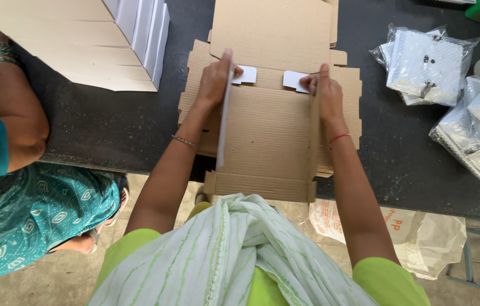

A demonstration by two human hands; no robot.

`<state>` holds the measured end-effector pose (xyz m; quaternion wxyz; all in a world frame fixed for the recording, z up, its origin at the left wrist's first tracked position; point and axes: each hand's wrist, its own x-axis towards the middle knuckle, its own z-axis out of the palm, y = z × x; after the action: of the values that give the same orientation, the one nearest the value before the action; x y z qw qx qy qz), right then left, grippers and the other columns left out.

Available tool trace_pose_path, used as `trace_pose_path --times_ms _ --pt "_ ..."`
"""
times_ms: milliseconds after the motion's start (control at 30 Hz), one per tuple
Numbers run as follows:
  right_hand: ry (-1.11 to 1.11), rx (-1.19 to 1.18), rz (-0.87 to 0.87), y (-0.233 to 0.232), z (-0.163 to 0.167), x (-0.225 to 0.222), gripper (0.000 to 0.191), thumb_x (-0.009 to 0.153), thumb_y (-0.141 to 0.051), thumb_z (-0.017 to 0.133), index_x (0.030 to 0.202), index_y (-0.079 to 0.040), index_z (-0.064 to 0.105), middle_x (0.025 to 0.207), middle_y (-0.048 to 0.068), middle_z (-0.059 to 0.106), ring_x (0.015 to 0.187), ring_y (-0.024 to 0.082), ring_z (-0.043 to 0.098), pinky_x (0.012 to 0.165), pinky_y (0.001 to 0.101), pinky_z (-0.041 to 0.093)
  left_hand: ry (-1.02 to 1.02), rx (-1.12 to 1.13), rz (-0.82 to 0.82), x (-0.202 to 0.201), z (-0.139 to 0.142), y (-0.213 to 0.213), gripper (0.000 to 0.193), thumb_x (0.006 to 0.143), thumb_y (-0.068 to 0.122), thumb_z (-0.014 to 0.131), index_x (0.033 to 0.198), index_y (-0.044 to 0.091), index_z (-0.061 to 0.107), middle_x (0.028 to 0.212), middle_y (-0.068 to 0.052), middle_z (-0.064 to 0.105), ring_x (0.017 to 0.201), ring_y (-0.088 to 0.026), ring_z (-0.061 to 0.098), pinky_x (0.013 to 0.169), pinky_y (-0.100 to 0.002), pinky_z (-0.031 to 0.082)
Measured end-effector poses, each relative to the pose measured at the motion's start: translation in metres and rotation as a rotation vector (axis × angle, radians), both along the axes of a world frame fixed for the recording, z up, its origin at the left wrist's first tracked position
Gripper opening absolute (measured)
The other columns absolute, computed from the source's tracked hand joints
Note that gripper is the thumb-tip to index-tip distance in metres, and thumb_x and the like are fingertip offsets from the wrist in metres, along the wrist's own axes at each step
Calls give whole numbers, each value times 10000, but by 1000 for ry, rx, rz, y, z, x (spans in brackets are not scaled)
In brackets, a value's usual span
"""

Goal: The person folds flat cardboard blanks into open boxes on a work table, pressing the sides and tucking the front flap to lock each box, then stacks the finished boxes with the pile of folded boxes. The person repeats the folding cycle with new flat blanks.

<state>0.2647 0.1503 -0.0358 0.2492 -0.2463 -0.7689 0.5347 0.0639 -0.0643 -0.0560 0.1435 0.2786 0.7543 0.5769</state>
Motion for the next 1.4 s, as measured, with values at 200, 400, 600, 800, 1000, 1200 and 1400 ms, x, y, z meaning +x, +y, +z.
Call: trace_pose_path --times_ms 200,400,600,800,1000,1200,1400 --pt "111 -118 70 -4 21 6 736 1011 -729 248 588 -147 404 1045 139 766 914 172 650 903 282 568 -262 248 -19 5 25 -7 677 985 670 269 554 168 414 898 -205 822 774 -205 663 731 -288 541" --pt "231 -303 81 9 52 -18 690 1055 -677 463 907 -25 635 841 134 484 977 213 654 818 344 539 -339 385 -67 -13 66 11 717 947 697 308 526 129 428 775 -214 788 721 -219 753 635 -328 562" --pt "260 179 -161 37 54 -3 605 1101 -617 397 1158 -78 665 1253 31 662 1105 146 657 868 306 582 154 228 194 -32 62 -7 701 1021 666 327 1013 48 658 1040 -136 711 951 -229 682 823 -336 508" --pt "335 -8 -172 13 18 113 565 1163 -530 374 1153 -44 662 1004 45 649 919 124 614 835 294 557 -63 498 433 24 11 -120 347 1086 396 471 1105 72 596 965 -41 602 866 -145 588 821 -328 522" --pt "359 60 -355 -104 -22 187 491 1173 -488 370 1017 -60 552 929 46 609 805 117 565 717 254 430 175 349 314 174 -6 -174 222 1107 251 468 1051 55 557 1052 -70 538 936 -172 541 815 -311 496" --pt "-143 702 49 -187 -10 167 287 854 -182 802 1081 -37 704 1122 124 671 1102 348 615 946 434 498 514 -129 -126 203 10 -162 442 910 254 774 1287 91 612 1333 -92 637 1251 -343 615 1065 -457 501" --pt "-43 745 -45 -208 38 163 161 920 -96 742 1076 -75 713 1176 59 686 1207 313 637 1030 436 498 657 -143 -159 185 21 -154 518 939 71 667 1435 25 523 1429 -191 587 1335 -377 571 1087 -455 489"
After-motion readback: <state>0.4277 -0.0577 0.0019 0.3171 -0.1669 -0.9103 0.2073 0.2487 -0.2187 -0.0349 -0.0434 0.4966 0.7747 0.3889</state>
